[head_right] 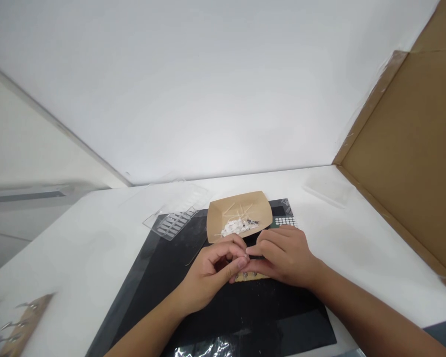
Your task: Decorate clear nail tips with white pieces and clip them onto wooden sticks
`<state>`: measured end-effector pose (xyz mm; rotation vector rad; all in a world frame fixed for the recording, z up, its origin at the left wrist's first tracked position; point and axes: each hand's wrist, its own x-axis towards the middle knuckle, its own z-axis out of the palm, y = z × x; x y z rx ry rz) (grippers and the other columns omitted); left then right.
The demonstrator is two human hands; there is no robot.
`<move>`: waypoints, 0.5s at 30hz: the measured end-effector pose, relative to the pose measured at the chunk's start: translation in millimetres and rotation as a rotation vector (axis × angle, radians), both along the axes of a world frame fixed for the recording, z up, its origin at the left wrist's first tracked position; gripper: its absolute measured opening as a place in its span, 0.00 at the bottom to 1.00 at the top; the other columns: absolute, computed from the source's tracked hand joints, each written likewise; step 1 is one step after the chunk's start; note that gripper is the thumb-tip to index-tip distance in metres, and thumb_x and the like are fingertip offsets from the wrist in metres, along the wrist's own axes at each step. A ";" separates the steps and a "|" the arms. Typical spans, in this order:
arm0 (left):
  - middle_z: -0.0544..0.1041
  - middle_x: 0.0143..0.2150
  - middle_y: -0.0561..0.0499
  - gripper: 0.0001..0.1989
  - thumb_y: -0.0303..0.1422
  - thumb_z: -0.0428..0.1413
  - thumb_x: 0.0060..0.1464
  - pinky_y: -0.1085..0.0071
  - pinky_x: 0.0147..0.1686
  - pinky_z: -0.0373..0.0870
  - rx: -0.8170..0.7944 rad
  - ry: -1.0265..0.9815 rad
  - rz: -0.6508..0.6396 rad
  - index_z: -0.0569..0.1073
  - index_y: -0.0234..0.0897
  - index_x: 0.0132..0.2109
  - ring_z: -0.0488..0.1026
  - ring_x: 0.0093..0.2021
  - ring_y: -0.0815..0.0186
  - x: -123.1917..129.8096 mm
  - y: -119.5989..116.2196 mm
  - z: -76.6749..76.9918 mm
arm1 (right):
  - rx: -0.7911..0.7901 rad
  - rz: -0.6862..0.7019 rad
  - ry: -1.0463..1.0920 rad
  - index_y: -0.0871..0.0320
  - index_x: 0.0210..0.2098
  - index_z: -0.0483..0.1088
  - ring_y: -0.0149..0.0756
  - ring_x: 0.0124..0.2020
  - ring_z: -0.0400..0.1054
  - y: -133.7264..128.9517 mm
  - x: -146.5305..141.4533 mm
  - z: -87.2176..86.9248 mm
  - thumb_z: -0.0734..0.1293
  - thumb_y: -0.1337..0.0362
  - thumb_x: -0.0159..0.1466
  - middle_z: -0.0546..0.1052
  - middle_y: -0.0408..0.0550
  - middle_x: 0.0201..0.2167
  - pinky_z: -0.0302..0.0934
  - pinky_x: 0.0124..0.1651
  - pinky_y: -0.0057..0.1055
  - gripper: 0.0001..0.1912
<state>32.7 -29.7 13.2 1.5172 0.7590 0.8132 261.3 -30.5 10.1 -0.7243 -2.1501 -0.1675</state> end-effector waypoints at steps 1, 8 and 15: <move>0.74 0.42 0.46 0.15 0.43 0.61 0.65 0.76 0.27 0.69 0.001 0.002 0.003 0.80 0.35 0.38 0.67 0.29 0.73 0.2 -0.1 0.2 | -0.016 0.003 0.023 0.54 0.42 0.72 0.30 0.29 0.73 0.5 -0.8 -0.7 0.77 0.60 0.67 0.78 0.40 0.30 0.59 0.33 0.31 0.11; 0.75 0.40 0.47 0.15 0.43 0.61 0.65 0.75 0.28 0.65 0.048 0.018 0.026 0.80 0.35 0.36 0.68 0.32 0.71 0.3 -0.3 2.5 | -0.060 0.002 0.095 0.54 0.45 0.74 0.29 0.28 0.72 -0.4 -6.9 -1.4 0.77 0.58 0.67 0.79 0.39 0.29 0.61 0.32 0.30 0.12; 0.75 0.39 0.46 0.16 0.43 0.61 0.65 0.73 0.31 0.66 0.121 0.032 0.064 0.79 0.35 0.35 0.70 0.34 0.68 -1.4 2.0 0.3 | -0.101 0.024 0.086 0.53 0.44 0.75 0.30 0.29 0.72 -1.1 -8.4 -2.3 0.74 0.60 0.69 0.77 0.39 0.29 0.60 0.32 0.31 0.07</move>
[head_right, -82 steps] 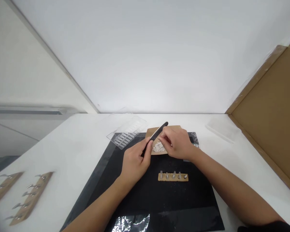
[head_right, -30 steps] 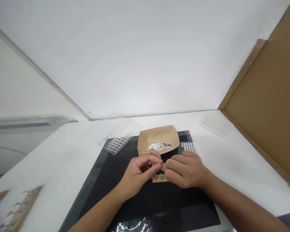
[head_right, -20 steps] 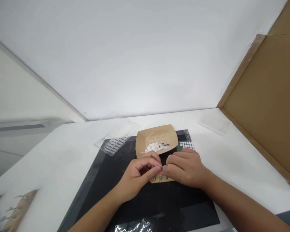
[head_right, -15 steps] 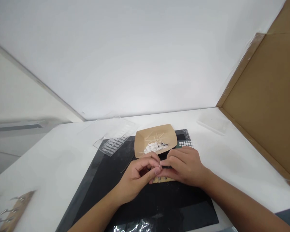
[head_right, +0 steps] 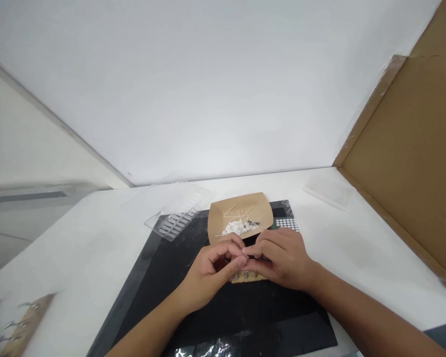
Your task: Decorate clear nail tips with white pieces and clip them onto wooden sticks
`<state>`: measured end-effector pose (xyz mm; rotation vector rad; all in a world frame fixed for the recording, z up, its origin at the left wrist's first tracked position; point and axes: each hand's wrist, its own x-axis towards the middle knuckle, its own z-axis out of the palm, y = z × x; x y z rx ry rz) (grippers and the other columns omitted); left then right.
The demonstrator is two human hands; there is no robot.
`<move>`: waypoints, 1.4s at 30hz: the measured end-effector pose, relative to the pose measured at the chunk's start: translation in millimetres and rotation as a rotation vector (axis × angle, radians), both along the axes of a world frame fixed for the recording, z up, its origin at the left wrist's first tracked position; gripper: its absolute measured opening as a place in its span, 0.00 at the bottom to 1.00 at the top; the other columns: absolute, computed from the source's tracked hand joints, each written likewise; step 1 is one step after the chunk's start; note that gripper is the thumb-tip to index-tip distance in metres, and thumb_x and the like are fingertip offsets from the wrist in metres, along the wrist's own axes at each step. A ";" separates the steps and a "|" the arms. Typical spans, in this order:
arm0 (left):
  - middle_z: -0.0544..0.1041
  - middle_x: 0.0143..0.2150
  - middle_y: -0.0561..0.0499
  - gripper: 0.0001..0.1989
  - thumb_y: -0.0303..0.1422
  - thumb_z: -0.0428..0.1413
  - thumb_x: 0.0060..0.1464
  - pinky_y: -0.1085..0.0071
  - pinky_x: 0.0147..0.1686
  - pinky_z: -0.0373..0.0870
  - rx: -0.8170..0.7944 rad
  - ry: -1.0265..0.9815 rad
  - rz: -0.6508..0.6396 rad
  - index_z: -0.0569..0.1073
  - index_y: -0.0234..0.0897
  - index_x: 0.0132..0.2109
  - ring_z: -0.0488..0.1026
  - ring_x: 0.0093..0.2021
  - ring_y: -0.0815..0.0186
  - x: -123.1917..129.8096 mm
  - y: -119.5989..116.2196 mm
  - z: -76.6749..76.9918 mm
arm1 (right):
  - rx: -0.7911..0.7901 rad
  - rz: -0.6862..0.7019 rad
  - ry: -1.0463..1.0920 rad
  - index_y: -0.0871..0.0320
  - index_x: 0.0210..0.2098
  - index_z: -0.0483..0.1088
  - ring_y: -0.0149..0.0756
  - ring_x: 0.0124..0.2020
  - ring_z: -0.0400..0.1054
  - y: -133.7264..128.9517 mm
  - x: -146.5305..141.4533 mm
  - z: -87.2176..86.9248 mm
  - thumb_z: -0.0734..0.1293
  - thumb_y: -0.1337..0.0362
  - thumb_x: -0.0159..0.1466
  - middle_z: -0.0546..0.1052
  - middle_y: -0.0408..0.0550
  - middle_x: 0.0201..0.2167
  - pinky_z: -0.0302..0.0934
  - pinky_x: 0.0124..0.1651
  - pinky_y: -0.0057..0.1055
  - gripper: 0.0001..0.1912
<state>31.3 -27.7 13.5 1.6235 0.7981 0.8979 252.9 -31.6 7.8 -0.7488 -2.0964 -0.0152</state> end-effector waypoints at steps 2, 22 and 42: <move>0.75 0.39 0.46 0.16 0.43 0.61 0.65 0.72 0.32 0.66 0.032 0.006 0.012 0.79 0.35 0.35 0.70 0.35 0.67 -0.2 0.4 -0.1 | -0.021 0.003 0.008 0.53 0.44 0.75 0.30 0.28 0.71 0.2 -1.2 1.8 0.74 0.59 0.69 0.77 0.39 0.28 0.60 0.31 0.30 0.07; 0.74 0.38 0.47 0.16 0.42 0.60 0.66 0.73 0.31 0.64 0.114 0.047 0.078 0.80 0.35 0.35 0.70 0.34 0.68 -0.7 2.9 -1.6 | 0.197 -0.116 -0.145 0.56 0.48 0.76 0.32 0.30 0.71 -2.2 0.3 0.0 0.76 0.64 0.68 0.78 0.42 0.30 0.59 0.33 0.33 0.11; 0.76 0.30 0.50 0.19 0.39 0.50 0.66 0.71 0.25 0.51 0.451 1.128 0.749 0.70 0.38 0.26 0.69 0.28 0.65 -47.8 34.2 12.4 | -0.354 -0.128 0.276 0.53 0.38 0.78 0.33 0.32 0.69 7.3 -3.6 4.7 0.70 0.65 0.72 0.76 0.44 0.31 0.64 0.33 0.31 0.06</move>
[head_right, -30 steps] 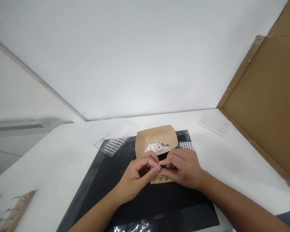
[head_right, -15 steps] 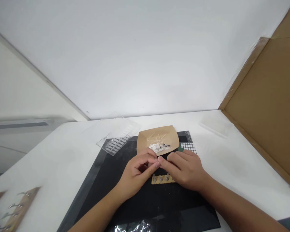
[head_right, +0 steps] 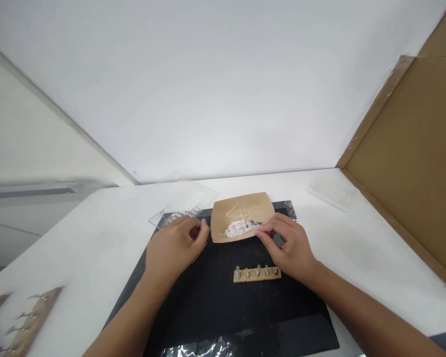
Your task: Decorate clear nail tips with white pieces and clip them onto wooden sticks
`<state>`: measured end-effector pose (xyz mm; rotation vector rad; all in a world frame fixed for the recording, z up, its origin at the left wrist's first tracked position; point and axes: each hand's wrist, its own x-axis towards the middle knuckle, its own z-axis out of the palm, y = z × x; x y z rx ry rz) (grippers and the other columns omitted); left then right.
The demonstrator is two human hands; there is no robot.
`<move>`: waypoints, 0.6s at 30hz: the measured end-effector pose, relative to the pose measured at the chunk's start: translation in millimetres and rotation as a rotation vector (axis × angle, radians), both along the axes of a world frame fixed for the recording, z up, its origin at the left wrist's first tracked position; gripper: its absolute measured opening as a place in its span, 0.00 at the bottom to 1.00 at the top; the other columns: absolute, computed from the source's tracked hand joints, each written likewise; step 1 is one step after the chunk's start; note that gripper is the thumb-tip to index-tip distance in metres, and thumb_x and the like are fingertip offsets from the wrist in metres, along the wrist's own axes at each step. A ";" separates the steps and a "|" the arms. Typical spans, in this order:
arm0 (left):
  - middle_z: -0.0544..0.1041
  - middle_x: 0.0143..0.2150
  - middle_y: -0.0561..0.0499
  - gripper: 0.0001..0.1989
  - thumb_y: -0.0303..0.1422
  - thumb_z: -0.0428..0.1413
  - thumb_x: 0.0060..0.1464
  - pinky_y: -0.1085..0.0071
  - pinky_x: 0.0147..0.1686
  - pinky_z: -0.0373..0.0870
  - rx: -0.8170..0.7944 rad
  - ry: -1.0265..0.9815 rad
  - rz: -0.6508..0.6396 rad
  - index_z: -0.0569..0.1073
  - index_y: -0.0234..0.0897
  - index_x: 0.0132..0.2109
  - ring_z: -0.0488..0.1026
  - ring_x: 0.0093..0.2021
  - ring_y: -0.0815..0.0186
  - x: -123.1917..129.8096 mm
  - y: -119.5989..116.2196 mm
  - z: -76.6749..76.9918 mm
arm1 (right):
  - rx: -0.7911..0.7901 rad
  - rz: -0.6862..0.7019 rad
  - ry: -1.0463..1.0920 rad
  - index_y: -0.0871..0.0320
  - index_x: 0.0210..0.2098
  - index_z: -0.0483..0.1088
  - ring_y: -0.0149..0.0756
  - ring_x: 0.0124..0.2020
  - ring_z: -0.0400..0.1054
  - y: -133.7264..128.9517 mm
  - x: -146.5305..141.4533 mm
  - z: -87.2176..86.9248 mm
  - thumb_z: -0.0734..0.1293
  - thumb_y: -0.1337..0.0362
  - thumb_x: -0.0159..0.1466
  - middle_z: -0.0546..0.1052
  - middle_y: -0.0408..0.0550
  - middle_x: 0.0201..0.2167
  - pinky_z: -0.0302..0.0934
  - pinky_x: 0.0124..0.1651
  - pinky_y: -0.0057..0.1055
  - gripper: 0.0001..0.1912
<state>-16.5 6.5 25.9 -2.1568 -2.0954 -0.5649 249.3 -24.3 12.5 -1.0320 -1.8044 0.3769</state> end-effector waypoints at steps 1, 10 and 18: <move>0.77 0.32 0.49 0.19 0.39 0.49 0.66 0.71 0.25 0.51 -0.061 0.021 0.063 0.71 0.38 0.27 0.71 0.29 0.64 -2.3 2.0 3.2 | -0.041 -0.015 0.012 0.53 0.36 0.78 0.33 0.31 0.68 0.7 0.1 -0.1 0.70 0.64 0.72 0.76 0.44 0.30 0.62 0.31 0.31 0.06; 0.81 0.46 0.42 0.20 0.48 0.52 0.63 0.65 0.32 0.66 -0.442 0.073 0.060 0.80 0.39 0.35 0.79 0.43 0.52 -13.8 6.8 1.6 | -0.332 -0.040 0.218 0.54 0.33 0.77 0.33 0.28 0.66 8.3 4.5 -5.8 0.72 0.52 0.68 0.76 0.44 0.29 0.57 0.28 0.31 0.13; 0.83 0.42 0.42 0.19 0.45 0.54 0.63 0.65 0.33 0.67 -0.485 0.096 -0.009 0.80 0.40 0.31 0.80 0.45 0.50 -18.6 9.1 -2.8 | -0.324 -0.069 0.157 0.54 0.33 0.77 0.33 0.28 0.66 14.2 6.7 -10.1 0.71 0.52 0.70 0.76 0.44 0.30 0.57 0.29 0.31 0.13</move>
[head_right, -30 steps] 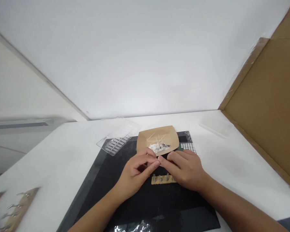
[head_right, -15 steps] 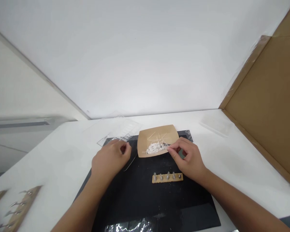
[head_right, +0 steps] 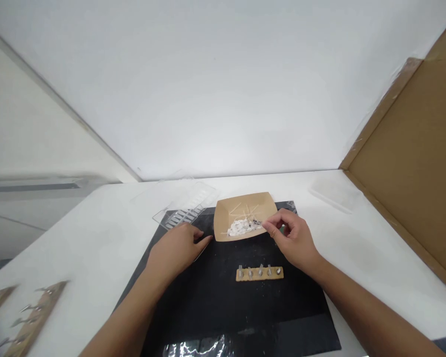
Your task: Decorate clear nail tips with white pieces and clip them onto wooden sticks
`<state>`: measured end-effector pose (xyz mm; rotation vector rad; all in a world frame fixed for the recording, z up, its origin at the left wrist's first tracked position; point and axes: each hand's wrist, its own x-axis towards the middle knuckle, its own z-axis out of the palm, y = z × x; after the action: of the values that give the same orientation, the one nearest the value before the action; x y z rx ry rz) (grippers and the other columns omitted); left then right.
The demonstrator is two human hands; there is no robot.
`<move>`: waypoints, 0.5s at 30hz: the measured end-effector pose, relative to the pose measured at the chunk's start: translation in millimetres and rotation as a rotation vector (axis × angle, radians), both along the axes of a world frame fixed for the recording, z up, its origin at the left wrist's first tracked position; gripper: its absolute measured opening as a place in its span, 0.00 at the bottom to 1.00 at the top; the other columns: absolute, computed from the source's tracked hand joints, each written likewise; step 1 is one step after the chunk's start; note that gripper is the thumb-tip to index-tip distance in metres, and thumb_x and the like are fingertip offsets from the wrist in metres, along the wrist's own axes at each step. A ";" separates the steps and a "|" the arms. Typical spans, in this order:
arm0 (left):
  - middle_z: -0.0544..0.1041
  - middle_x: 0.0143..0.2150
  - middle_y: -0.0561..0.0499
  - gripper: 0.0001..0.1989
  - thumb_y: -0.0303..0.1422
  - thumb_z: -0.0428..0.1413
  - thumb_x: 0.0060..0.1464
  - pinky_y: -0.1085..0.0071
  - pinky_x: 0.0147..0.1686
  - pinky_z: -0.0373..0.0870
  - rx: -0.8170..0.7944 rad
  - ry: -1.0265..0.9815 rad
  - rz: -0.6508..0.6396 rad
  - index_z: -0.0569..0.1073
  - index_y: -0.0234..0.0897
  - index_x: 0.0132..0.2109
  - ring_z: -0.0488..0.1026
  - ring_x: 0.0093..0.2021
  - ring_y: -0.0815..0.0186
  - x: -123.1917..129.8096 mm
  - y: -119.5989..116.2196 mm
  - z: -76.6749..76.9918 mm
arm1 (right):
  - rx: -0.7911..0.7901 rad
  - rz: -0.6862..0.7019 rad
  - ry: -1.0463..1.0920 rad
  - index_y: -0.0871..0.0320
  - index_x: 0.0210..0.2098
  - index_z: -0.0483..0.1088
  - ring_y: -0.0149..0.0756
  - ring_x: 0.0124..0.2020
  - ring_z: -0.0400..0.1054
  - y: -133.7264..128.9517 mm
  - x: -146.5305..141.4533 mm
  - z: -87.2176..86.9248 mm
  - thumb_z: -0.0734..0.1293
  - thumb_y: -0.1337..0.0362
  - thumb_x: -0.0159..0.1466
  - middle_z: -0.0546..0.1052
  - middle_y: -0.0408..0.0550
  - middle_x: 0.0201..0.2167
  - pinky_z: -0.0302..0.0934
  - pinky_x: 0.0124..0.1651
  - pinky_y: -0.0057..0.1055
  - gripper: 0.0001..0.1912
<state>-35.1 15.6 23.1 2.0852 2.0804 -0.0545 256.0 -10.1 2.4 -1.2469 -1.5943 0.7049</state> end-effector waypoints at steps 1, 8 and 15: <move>0.83 0.41 0.42 0.19 0.45 0.55 0.62 0.65 0.33 0.67 0.002 -0.017 0.004 0.80 0.40 0.30 0.80 0.45 0.50 -0.2 0.1 0.4 | 0.031 -0.008 -0.037 0.53 0.34 0.77 0.34 0.29 0.66 0.0 -0.1 -0.1 0.71 0.53 0.70 0.76 0.44 0.30 0.57 0.29 0.31 0.12; 0.85 0.43 0.47 0.11 0.44 0.60 0.57 0.64 0.36 0.70 -0.002 -0.079 0.049 0.84 0.47 0.33 0.78 0.53 0.48 -0.3 0.5 0.3 | 0.284 -0.007 -0.256 0.53 0.35 0.75 0.35 0.31 0.69 -2.3 -3.6 0.6 0.69 0.62 0.72 0.74 0.43 0.29 0.63 0.36 0.34 0.08; 0.85 0.44 0.45 0.08 0.39 0.62 0.50 0.66 0.37 0.72 -0.001 -0.128 0.110 0.82 0.42 0.36 0.80 0.48 0.52 -5.7 4.3 -0.9 | 0.350 0.001 -0.311 0.53 0.37 0.74 0.35 0.32 0.70 -3.9 -3.4 -1.1 0.68 0.64 0.73 0.74 0.43 0.30 0.64 0.37 0.33 0.06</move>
<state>-40.8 19.9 22.3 1.9158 2.1122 0.0913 252.7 -13.9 1.2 -1.1312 -1.8747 0.2194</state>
